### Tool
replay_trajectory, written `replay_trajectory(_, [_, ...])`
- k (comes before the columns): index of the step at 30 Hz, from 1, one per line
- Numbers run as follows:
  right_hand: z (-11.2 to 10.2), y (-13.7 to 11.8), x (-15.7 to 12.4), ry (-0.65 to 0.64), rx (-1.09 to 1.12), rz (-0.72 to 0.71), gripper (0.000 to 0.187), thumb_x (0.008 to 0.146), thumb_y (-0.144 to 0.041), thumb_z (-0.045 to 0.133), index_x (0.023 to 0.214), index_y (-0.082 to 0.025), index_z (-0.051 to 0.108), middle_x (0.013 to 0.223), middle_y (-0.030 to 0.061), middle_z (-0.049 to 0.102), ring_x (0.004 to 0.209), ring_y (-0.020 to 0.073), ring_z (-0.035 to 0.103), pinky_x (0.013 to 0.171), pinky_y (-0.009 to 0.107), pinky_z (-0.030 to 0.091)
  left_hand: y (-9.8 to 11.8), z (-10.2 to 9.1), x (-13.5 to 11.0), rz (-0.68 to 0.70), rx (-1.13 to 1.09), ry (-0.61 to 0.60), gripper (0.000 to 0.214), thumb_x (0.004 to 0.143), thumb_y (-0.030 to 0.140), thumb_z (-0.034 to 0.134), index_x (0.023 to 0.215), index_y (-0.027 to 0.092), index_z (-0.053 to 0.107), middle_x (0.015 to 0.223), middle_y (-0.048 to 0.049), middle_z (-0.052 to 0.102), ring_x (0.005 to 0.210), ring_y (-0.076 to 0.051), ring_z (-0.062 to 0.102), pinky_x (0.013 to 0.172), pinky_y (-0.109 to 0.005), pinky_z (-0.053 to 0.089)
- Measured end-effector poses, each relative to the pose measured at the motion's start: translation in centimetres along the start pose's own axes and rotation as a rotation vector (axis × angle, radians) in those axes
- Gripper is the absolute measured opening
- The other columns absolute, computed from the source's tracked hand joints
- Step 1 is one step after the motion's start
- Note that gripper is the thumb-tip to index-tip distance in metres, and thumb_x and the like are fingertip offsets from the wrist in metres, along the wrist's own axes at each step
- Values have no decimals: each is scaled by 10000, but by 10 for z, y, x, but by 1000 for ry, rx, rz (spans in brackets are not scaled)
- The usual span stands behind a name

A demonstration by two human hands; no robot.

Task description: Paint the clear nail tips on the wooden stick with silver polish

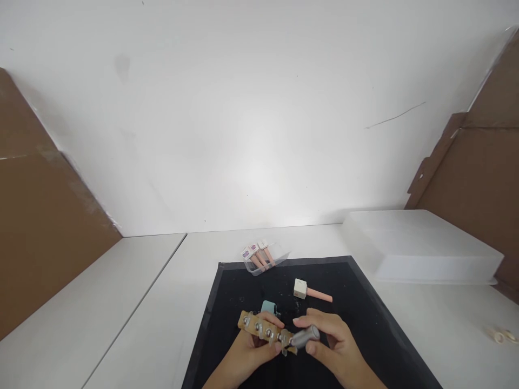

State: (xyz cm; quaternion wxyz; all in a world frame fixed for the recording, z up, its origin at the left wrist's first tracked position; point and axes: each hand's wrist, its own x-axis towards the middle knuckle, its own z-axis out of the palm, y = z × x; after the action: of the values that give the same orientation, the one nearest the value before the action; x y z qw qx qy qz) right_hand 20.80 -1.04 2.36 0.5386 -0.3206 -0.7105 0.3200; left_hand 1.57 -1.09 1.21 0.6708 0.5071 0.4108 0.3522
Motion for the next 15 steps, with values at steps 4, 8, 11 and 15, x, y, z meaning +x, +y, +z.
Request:
replay_trajectory(4, [1,-3,2,-67,48,-36,366,773,-517,559,873,-207,725,520,-2,530,484,137,501,466,230,423,0,0,2,23,13,-19,364,622,395,700,866,182,533,714,28,486,676,-104,434,646,-243,316])
replay_trajectory(8, [2,-4,5,-82,-1,-31,322,784,-471,575,880,-204,726,529,0,547,485,134,507,473,230,435,-5,-2,4,48,59,-32,336,655,388,677,878,186,527,722,28,471,685,-104,431,651,-242,317])
replay_trajectory(11, [2,-2,5,-38,-37,-8,295,800,-440,567,921,-222,723,525,3,565,460,138,513,447,226,443,-12,-5,5,64,67,-48,331,664,388,669,891,194,526,722,25,478,688,-113,451,662,-250,327])
replay_trajectory(15, [1,-1,2,17,-35,26,269,795,-439,574,934,-260,717,577,20,620,481,152,542,473,234,471,-14,-6,5,69,37,-56,331,661,376,674,893,191,527,732,21,491,698,-118,468,668,-255,336])
